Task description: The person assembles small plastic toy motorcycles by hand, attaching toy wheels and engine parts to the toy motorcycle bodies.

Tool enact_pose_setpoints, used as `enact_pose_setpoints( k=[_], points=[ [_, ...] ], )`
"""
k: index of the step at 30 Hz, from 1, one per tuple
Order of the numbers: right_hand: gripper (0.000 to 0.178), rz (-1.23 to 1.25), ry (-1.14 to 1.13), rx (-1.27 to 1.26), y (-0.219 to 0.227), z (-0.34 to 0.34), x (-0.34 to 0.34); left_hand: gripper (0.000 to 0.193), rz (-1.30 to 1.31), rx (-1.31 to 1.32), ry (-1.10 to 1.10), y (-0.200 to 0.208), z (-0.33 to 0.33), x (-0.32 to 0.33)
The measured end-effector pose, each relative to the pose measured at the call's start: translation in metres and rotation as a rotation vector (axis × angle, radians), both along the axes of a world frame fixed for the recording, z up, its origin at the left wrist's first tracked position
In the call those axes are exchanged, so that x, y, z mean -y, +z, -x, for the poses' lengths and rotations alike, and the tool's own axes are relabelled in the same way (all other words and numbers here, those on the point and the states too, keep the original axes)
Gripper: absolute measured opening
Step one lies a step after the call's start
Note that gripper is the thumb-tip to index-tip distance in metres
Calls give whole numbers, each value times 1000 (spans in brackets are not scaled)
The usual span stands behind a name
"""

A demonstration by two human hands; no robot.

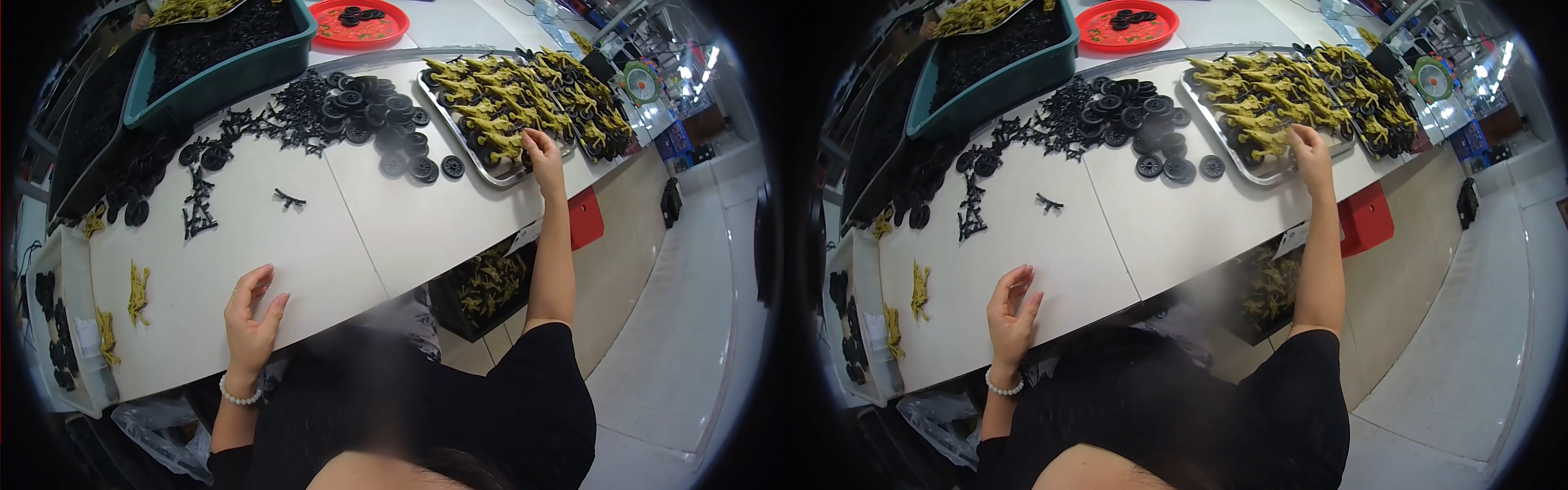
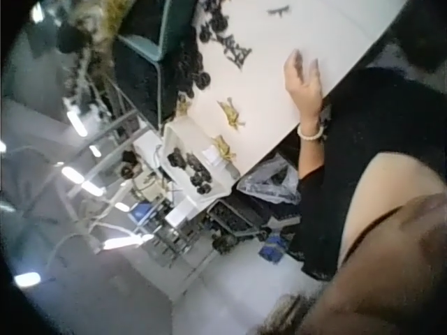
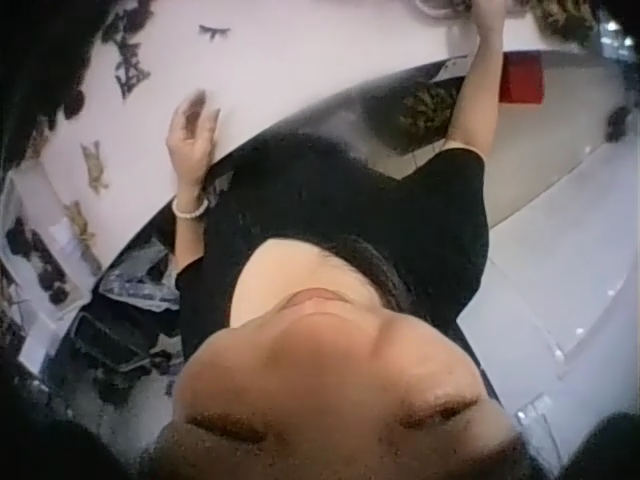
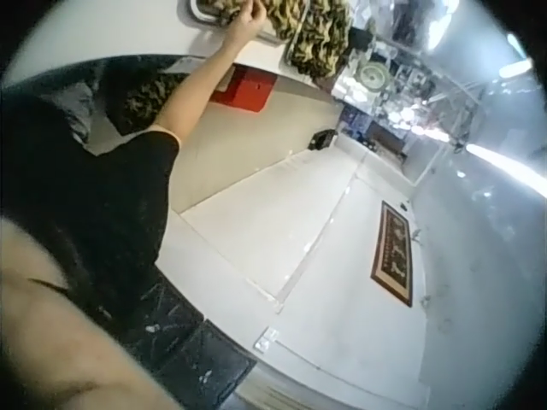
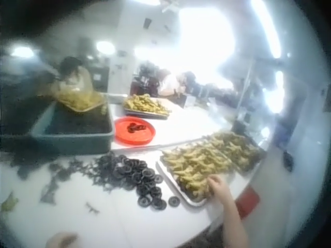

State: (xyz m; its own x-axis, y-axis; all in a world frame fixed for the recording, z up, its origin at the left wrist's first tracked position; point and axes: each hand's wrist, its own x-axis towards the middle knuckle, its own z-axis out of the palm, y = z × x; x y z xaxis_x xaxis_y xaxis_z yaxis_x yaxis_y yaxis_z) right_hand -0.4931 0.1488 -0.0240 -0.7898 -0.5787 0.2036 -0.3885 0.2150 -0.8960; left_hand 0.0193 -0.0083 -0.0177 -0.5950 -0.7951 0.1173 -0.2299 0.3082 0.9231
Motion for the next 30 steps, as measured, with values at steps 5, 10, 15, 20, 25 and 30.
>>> enact_pose_setpoints(
  k=[5, 10, 15, 20, 25, 30],
  points=[
    [32, -148, 65, -358, -21, 16, -6, 37, 121, 28, -15, -1, -3, 0],
    [33, -37, -174, -586, -14, -18, -9, 33, 243, -4, 132, 14, -33, 14],
    [27, 155, -98, -502, 14, -138, 35, 33, 345, 175, 584, 23, -111, 58],
    [25, 56, 271, -744, 9, -211, 65, 36, 695, 806, 972, 20, -215, 92],
    [23, 36, 433, -563, 11, -255, 90, 38, 480, 981, 951, 4, -257, 109],
    [22, 93, 629, -506, 19, -287, 101, 32, 486, 549, 877, 9, -225, 104]
  ],
)
